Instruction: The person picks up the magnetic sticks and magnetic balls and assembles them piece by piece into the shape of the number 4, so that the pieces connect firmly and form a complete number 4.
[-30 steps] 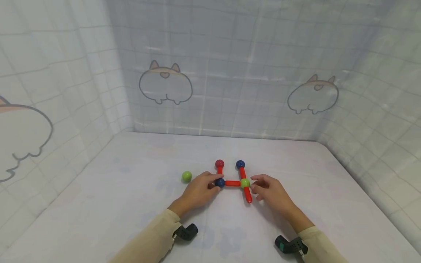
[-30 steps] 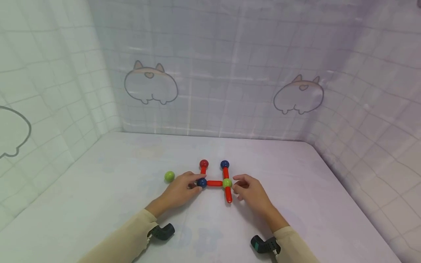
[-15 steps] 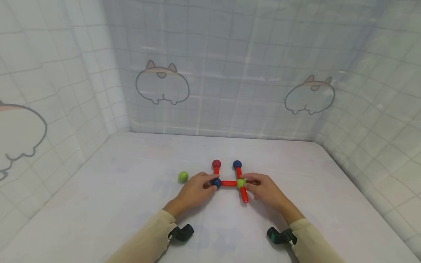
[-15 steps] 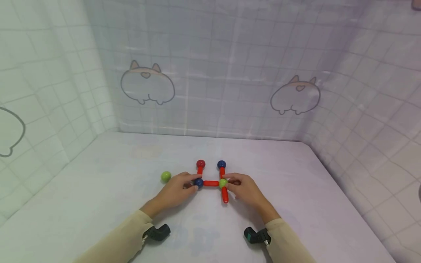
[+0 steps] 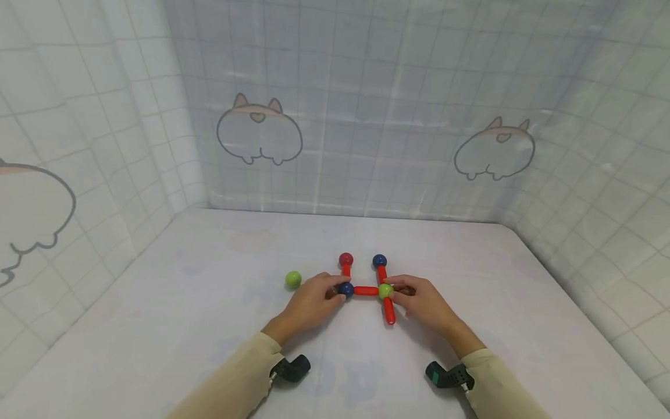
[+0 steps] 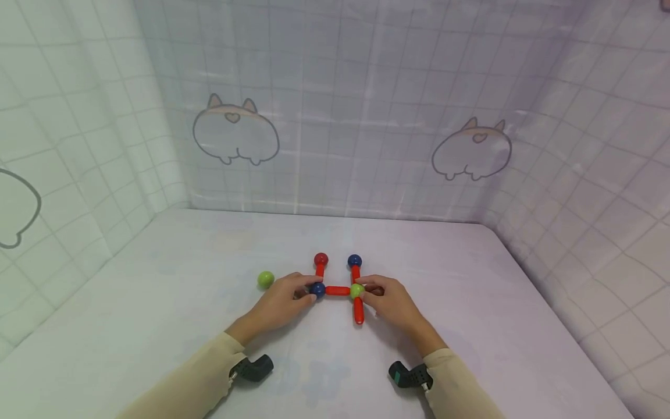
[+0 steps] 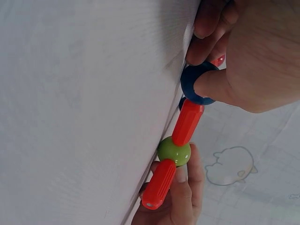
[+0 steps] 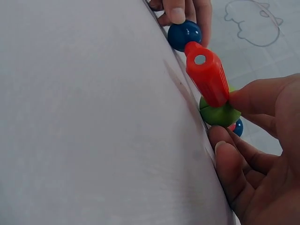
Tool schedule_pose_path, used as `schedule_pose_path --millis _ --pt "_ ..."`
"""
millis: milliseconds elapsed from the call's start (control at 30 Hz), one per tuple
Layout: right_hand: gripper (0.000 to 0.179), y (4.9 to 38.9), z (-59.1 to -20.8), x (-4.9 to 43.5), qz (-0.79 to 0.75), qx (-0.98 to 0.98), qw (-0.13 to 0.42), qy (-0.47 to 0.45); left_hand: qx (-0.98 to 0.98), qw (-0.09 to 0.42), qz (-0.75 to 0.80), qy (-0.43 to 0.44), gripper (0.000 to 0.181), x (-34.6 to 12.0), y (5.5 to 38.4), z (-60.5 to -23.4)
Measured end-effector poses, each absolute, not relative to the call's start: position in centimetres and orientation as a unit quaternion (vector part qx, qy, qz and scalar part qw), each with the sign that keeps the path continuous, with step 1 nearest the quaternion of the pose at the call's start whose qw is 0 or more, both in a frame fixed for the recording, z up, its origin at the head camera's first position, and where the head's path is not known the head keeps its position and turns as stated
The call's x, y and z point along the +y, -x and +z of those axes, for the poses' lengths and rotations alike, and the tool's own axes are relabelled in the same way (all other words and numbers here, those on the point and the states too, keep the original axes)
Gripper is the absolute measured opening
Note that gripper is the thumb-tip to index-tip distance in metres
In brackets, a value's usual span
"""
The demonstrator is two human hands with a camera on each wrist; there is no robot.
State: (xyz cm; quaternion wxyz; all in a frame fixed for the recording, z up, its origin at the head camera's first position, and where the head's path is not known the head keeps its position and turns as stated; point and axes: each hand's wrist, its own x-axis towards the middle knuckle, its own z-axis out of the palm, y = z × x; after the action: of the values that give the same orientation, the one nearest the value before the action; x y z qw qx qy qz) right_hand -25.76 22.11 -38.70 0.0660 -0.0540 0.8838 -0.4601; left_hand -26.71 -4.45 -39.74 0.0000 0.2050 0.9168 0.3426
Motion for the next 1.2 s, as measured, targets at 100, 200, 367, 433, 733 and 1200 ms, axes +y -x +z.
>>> schedule_pose_path --millis 100,200,367,433,733,1200 --pt "0.03 25.7 -38.7 22.0 -0.459 0.885 0.06 0.049 0.916 0.001 0.344 -0.205 0.04 -4.5 26.7 -39.8" --pt "0.031 25.7 -38.8 21.9 -0.458 0.885 0.061 0.048 0.916 0.001 0.346 -0.203 0.04 -4.5 26.7 -39.8" --pt "0.035 25.6 -38.6 22.1 -0.456 0.884 0.079 0.062 0.917 0.001 0.346 -0.198 0.041 -4.6 26.6 -39.9" --pt "0.037 25.5 -38.5 22.3 -0.458 0.882 0.088 0.069 0.917 0.002 0.347 -0.197 0.041 -4.6 26.6 -39.9" --pt "0.045 25.2 -38.4 22.9 -0.459 0.879 0.102 0.079 0.918 0.01 0.345 -0.194 0.042 -4.4 26.4 -39.8" --pt "0.047 25.1 -38.3 22.8 -0.462 0.875 0.11 0.099 0.918 0.007 0.348 -0.192 0.041 -4.5 26.2 -39.8"
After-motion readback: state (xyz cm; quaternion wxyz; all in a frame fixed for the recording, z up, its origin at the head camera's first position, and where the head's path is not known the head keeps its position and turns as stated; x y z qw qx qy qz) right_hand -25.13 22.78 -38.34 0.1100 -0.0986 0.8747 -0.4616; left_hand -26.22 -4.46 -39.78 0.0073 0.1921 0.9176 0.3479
